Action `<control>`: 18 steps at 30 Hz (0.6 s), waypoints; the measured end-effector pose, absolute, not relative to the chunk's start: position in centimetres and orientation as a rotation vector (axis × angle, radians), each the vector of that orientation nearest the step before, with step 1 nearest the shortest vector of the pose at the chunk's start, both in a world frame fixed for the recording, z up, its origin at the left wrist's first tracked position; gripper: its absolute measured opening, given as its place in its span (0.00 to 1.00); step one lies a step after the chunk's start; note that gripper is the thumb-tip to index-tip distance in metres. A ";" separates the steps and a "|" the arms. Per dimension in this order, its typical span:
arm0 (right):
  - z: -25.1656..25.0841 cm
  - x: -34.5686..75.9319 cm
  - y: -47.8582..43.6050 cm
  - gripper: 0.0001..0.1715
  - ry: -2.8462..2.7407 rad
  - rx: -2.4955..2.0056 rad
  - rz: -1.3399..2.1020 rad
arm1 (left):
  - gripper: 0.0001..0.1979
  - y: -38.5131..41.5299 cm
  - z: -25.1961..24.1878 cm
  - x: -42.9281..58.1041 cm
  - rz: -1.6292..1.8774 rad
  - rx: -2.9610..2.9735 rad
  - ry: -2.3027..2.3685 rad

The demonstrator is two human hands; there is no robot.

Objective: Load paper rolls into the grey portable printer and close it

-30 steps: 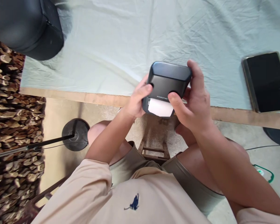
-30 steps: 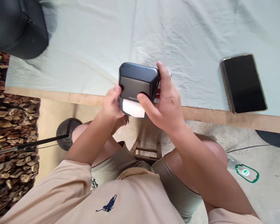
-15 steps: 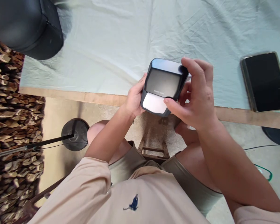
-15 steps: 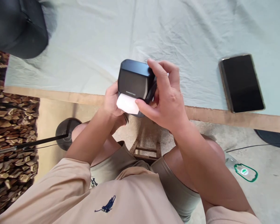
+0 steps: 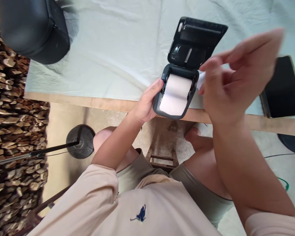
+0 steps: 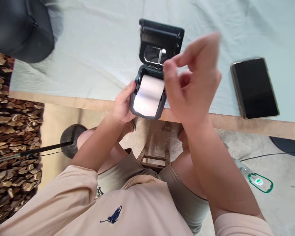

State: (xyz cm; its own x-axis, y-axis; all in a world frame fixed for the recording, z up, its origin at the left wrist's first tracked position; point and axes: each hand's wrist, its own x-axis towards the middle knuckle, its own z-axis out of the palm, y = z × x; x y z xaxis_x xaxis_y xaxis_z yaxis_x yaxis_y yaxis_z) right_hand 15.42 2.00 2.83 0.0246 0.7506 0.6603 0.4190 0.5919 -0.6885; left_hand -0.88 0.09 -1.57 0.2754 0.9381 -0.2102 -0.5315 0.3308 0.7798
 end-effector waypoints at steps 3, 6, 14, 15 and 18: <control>3.2 15.4 1.6 0.05 -1.955 -1.274 0.264 | 0.16 0.1 -1.5 -0.9 1.074 0.665 0.749; 3.4 15.6 1.7 0.13 -2.126 -1.601 0.312 | 0.13 0.0 -1.2 -0.9 1.049 0.724 0.758; 3.9 16.2 1.6 0.21 -2.132 -1.555 0.494 | 0.13 -0.3 -1.0 -0.8 1.054 0.719 0.789; 4.1 16.4 1.4 0.22 -2.063 -1.482 0.548 | 0.12 -0.3 -1.0 -0.8 1.069 0.700 0.801; 4.2 17.9 1.6 0.20 -1.622 -1.217 0.743 | 0.13 -0.2 -0.9 -0.7 1.084 0.631 0.811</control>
